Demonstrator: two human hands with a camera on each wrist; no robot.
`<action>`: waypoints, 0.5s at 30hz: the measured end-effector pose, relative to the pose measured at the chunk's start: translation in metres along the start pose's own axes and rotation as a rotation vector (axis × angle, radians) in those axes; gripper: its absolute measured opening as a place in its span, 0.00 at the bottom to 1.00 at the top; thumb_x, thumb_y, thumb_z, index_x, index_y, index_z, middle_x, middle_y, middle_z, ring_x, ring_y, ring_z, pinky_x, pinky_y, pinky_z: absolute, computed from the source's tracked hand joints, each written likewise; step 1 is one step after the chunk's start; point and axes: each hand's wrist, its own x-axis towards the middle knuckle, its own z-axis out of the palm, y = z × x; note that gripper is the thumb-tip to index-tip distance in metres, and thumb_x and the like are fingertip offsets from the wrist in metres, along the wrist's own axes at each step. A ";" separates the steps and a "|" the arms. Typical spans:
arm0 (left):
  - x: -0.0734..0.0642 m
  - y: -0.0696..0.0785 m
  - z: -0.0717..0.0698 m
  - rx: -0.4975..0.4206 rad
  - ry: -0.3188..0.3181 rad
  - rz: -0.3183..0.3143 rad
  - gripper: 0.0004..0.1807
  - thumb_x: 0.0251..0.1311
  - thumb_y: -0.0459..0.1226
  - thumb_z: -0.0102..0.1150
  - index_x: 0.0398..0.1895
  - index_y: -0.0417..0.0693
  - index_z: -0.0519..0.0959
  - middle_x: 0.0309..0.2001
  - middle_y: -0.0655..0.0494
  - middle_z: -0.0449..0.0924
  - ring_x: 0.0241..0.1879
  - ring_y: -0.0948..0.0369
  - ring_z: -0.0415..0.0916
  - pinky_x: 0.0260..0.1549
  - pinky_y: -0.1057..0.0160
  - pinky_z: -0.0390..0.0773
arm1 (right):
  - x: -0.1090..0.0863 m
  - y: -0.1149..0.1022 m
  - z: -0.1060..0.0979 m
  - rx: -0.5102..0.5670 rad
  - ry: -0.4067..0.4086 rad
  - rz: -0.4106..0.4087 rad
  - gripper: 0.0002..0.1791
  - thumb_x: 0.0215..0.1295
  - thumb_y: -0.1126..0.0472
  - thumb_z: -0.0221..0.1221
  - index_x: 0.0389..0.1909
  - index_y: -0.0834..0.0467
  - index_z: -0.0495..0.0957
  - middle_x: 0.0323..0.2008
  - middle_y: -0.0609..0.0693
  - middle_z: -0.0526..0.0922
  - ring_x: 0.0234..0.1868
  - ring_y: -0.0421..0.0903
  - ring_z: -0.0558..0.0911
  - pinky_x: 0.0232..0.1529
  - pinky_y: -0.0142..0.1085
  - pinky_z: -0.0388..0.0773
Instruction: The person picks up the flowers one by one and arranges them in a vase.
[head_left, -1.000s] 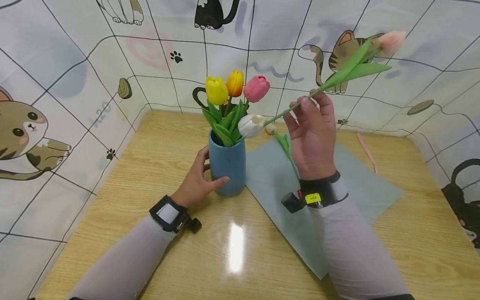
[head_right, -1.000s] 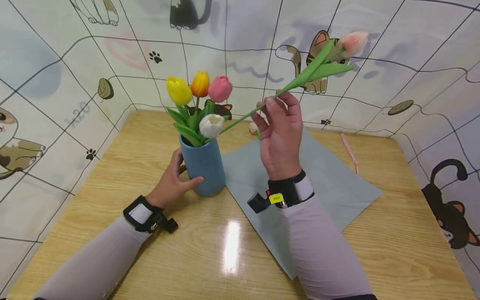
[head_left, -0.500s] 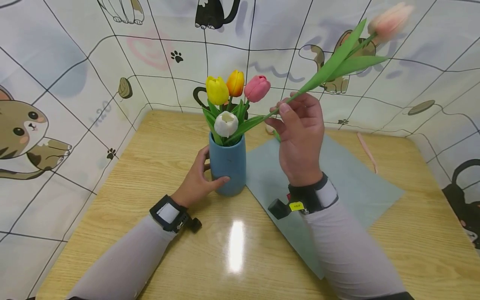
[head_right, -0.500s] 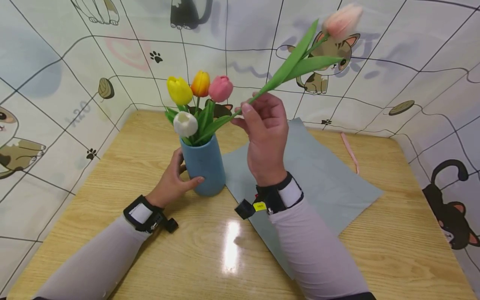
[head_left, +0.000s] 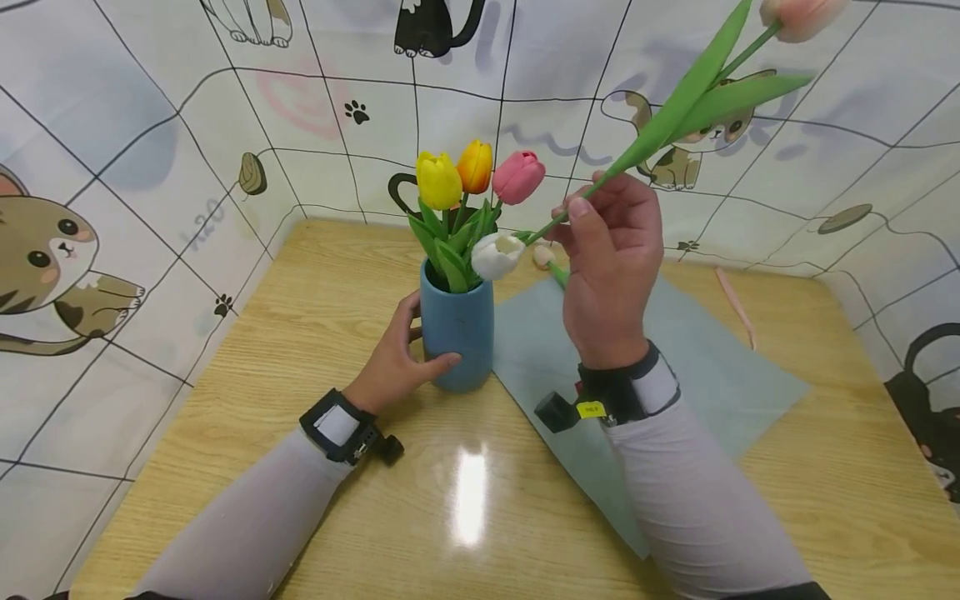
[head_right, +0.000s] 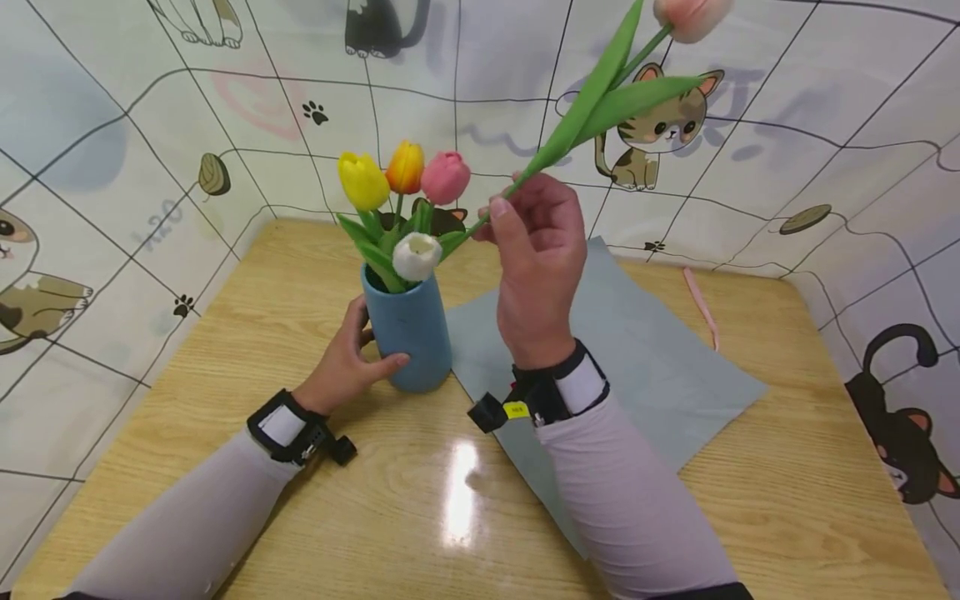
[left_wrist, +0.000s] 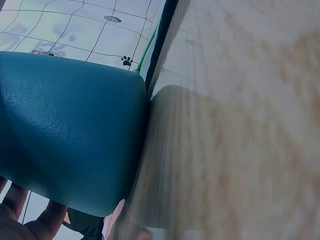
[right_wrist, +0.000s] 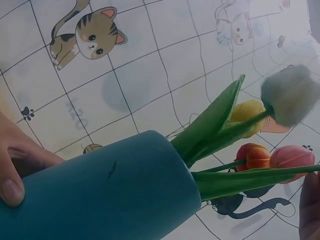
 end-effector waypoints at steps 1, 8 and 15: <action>0.000 0.000 0.000 0.001 0.000 0.003 0.54 0.60 0.40 0.75 0.81 0.65 0.48 0.77 0.57 0.57 0.74 0.52 0.62 0.71 0.37 0.68 | 0.000 0.000 0.000 0.003 0.011 -0.016 0.12 0.66 0.72 0.56 0.49 0.61 0.73 0.35 0.53 0.79 0.38 0.49 0.82 0.38 0.36 0.84; -0.001 0.000 0.000 0.009 0.001 0.015 0.53 0.60 0.39 0.74 0.81 0.65 0.48 0.78 0.57 0.57 0.74 0.52 0.62 0.71 0.37 0.68 | -0.002 0.001 0.004 -0.018 0.025 -0.038 0.11 0.67 0.72 0.56 0.49 0.61 0.74 0.35 0.54 0.79 0.37 0.48 0.82 0.39 0.36 0.84; 0.000 0.001 0.000 0.009 0.001 0.010 0.54 0.59 0.39 0.75 0.81 0.65 0.49 0.77 0.58 0.57 0.74 0.52 0.62 0.71 0.37 0.69 | 0.002 -0.001 0.002 0.021 0.070 -0.019 0.11 0.67 0.71 0.55 0.49 0.61 0.73 0.36 0.53 0.77 0.38 0.49 0.80 0.37 0.36 0.84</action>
